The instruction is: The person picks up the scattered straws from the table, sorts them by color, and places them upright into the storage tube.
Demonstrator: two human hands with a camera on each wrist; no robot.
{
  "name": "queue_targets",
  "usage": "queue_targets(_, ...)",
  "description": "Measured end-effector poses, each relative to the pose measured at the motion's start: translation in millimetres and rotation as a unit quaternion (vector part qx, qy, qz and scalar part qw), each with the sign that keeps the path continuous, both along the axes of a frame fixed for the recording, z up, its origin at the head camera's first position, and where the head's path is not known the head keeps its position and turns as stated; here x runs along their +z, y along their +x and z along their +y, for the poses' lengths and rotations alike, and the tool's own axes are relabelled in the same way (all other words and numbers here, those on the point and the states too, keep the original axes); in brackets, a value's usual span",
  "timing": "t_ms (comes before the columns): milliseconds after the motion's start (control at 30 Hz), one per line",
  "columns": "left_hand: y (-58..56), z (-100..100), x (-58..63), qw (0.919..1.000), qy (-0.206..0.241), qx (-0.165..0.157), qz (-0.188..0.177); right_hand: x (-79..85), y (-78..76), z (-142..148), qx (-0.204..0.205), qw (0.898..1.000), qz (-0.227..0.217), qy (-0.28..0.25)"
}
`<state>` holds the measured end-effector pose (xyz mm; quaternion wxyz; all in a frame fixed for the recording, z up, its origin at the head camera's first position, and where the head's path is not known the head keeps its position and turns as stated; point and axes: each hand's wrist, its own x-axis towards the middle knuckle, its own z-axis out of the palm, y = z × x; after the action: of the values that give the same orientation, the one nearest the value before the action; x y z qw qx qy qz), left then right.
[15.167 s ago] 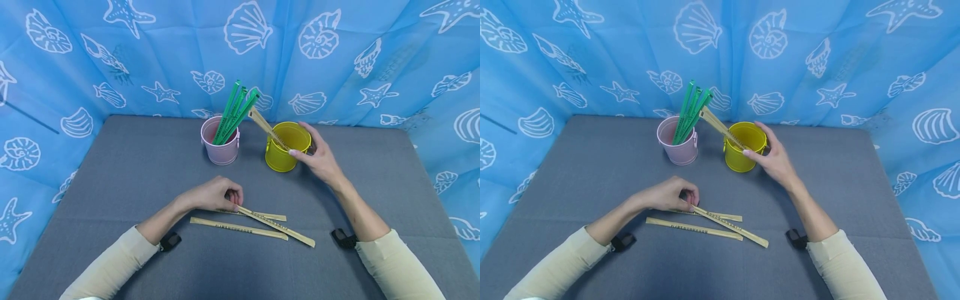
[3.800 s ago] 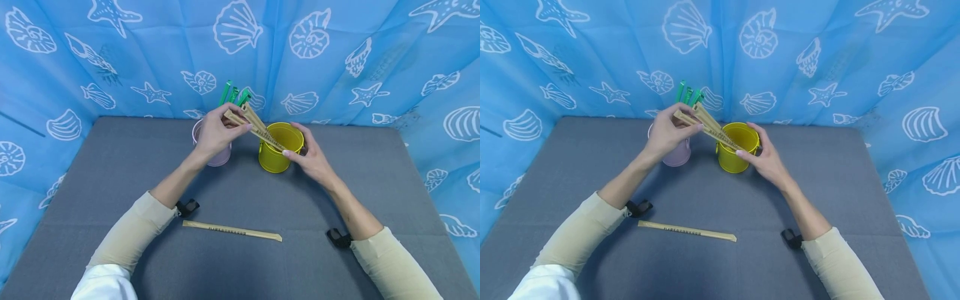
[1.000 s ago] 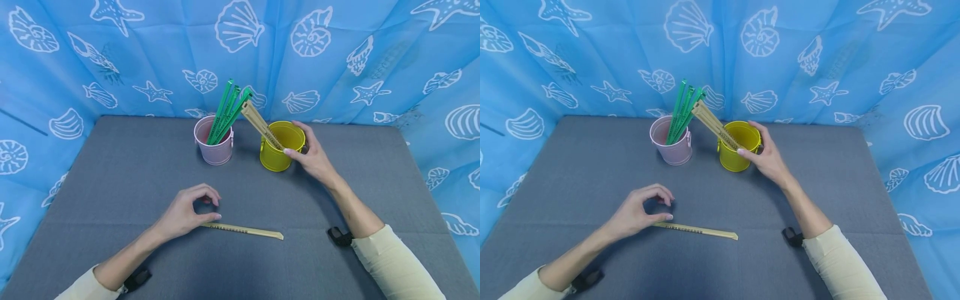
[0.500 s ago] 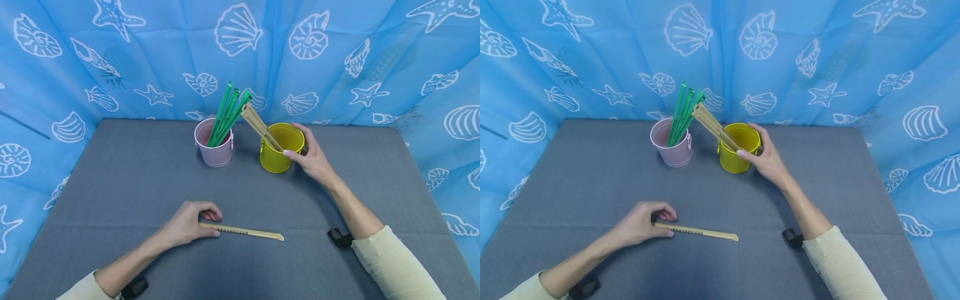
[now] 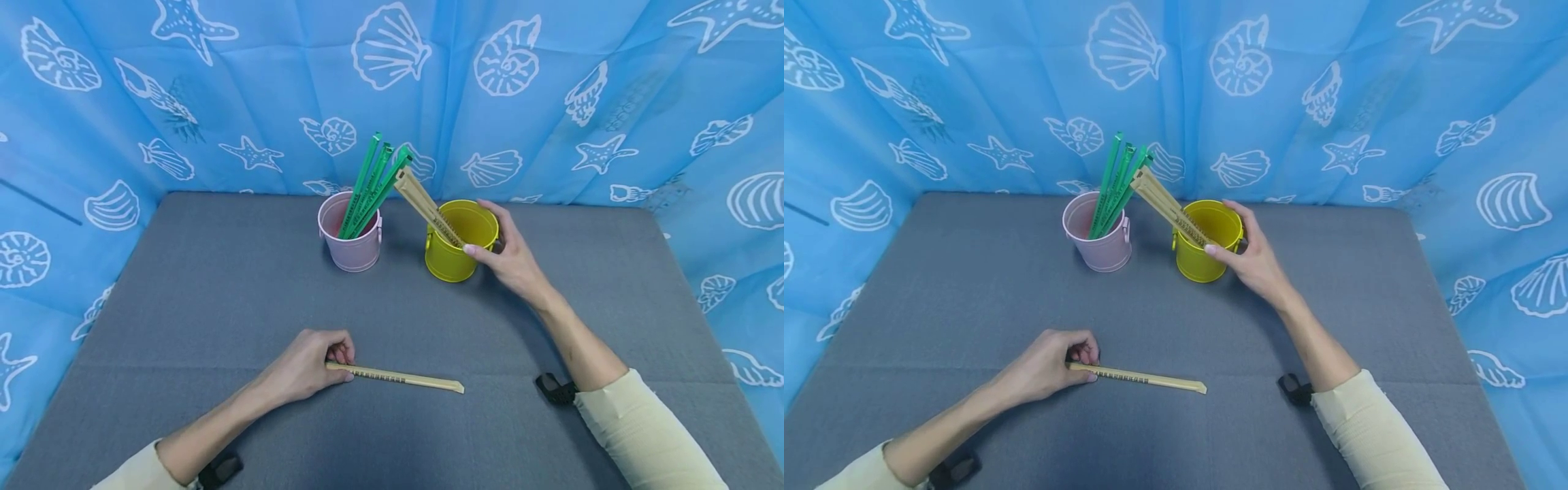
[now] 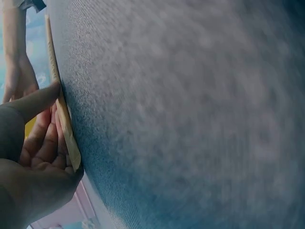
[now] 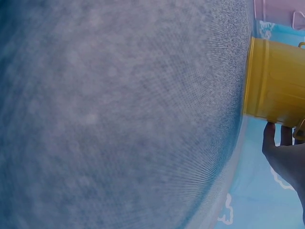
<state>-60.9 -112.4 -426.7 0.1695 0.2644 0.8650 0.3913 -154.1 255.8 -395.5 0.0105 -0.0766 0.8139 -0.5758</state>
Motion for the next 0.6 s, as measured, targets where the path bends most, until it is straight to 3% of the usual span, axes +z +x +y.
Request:
queue_targets(400, -1.2, 2.9, -0.4, 0.9998, 0.02, 0.009, 0.0, -0.4, 0.1, 0.6, 0.003, 1.0, 0.0, -0.009)
queue_targets(600, -5.0, 2.8, 6.2, 0.9981, 0.048, 0.009, -0.039, -0.3, -0.1, 0.2, 0.002, 1.0, 0.005, 0.001)
